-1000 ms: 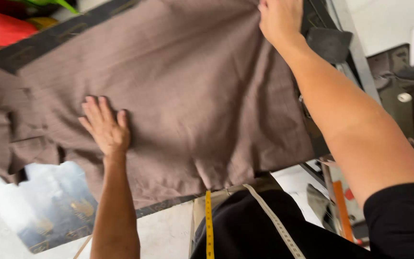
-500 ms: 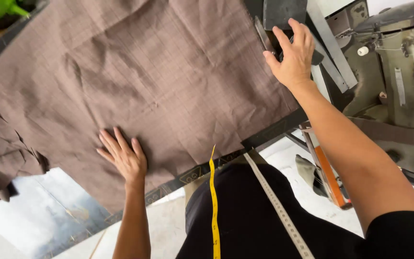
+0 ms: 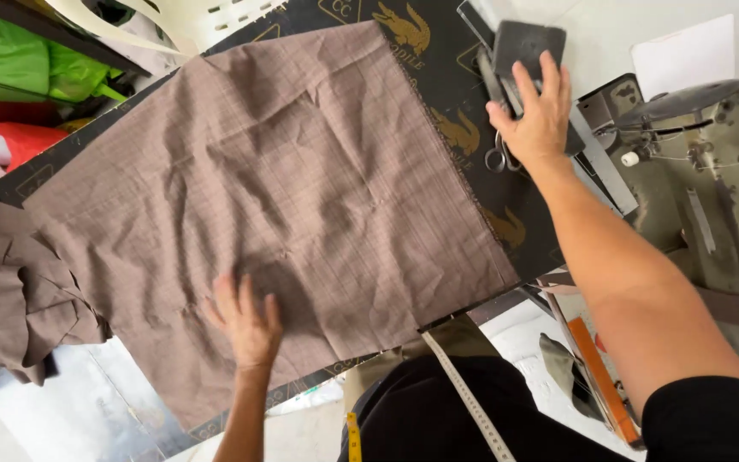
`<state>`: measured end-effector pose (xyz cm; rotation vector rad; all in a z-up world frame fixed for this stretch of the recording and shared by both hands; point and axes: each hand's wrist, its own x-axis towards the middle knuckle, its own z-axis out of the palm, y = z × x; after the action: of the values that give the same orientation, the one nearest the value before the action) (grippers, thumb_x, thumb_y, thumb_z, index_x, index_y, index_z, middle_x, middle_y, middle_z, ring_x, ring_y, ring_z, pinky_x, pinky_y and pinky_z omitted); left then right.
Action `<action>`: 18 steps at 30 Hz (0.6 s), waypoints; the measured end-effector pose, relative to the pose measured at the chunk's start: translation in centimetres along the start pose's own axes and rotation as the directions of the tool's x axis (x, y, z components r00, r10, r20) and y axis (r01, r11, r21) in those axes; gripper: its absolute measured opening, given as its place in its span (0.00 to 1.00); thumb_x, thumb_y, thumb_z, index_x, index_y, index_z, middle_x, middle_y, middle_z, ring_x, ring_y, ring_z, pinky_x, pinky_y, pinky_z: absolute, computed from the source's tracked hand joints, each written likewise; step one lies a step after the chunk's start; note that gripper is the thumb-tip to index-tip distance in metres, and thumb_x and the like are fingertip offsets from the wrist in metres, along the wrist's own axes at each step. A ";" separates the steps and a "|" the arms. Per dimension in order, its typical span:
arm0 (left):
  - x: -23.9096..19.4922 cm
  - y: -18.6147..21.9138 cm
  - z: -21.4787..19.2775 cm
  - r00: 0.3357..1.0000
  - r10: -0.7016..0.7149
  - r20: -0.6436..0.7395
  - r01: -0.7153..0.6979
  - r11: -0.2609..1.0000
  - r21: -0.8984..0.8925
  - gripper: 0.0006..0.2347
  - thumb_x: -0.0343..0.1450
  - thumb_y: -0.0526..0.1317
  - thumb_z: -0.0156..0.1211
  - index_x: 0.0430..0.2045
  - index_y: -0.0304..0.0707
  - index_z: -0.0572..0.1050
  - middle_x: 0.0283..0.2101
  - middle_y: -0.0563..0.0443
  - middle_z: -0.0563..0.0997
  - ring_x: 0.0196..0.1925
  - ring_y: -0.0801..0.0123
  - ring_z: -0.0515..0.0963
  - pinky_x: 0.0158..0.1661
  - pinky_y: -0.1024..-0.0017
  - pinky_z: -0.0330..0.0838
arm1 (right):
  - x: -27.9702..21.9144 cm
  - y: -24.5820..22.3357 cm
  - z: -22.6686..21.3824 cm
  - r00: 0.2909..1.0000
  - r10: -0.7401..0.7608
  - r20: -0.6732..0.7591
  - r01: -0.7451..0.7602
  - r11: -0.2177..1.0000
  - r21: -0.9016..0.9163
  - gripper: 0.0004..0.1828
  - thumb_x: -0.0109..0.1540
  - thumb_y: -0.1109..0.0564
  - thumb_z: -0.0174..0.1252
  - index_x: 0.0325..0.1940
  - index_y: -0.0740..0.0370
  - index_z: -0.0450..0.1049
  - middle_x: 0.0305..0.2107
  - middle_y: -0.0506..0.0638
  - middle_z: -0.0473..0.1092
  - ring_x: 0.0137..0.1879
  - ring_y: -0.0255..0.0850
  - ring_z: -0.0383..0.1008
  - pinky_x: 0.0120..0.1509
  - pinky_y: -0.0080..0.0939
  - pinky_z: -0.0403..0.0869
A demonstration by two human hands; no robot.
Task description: Measuring, marking, and cutting fabric pieces for garment production on a workbench.
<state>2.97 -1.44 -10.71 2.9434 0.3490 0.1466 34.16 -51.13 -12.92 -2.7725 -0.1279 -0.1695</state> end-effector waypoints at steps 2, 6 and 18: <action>1.5 5.5 -0.9 0.949 0.285 -0.134 -0.302 0.945 -0.129 0.14 0.73 0.41 0.61 0.51 0.38 0.76 0.58 0.33 0.74 0.62 0.42 0.71 0.63 0.38 0.56 | 1.1 2.1 1.2 0.969 -0.115 -0.218 0.111 0.993 -0.035 0.33 0.68 0.44 0.76 0.71 0.59 0.75 0.70 0.61 0.52 0.71 0.73 0.50 0.67 0.81 0.61; 4.6 16.4 1.6 0.881 0.468 -0.065 -0.450 0.789 -0.418 0.09 0.73 0.38 0.58 0.44 0.36 0.76 0.52 0.37 0.76 0.52 0.44 0.75 0.53 0.46 0.67 | 1.0 -1.0 -1.7 0.990 0.130 -0.046 -0.131 0.991 -0.016 0.36 0.73 0.44 0.72 0.77 0.61 0.64 0.72 0.64 0.43 0.76 0.68 0.37 0.74 0.83 0.41; 12.8 24.3 9.7 0.804 0.589 -0.079 -0.582 0.752 -0.311 0.14 0.73 0.49 0.59 0.47 0.43 0.73 0.53 0.46 0.69 0.59 0.52 0.67 0.60 0.52 0.56 | -23.8 -2.3 -2.2 0.996 0.086 0.036 -0.090 0.985 0.147 0.30 0.47 0.48 0.79 0.48 0.56 0.74 0.27 0.46 0.67 0.37 0.48 0.72 0.44 0.49 0.73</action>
<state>21.89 -23.23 -14.73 2.6108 -0.5743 0.2220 10.18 -51.39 -13.23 -2.6264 -0.0245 -0.0917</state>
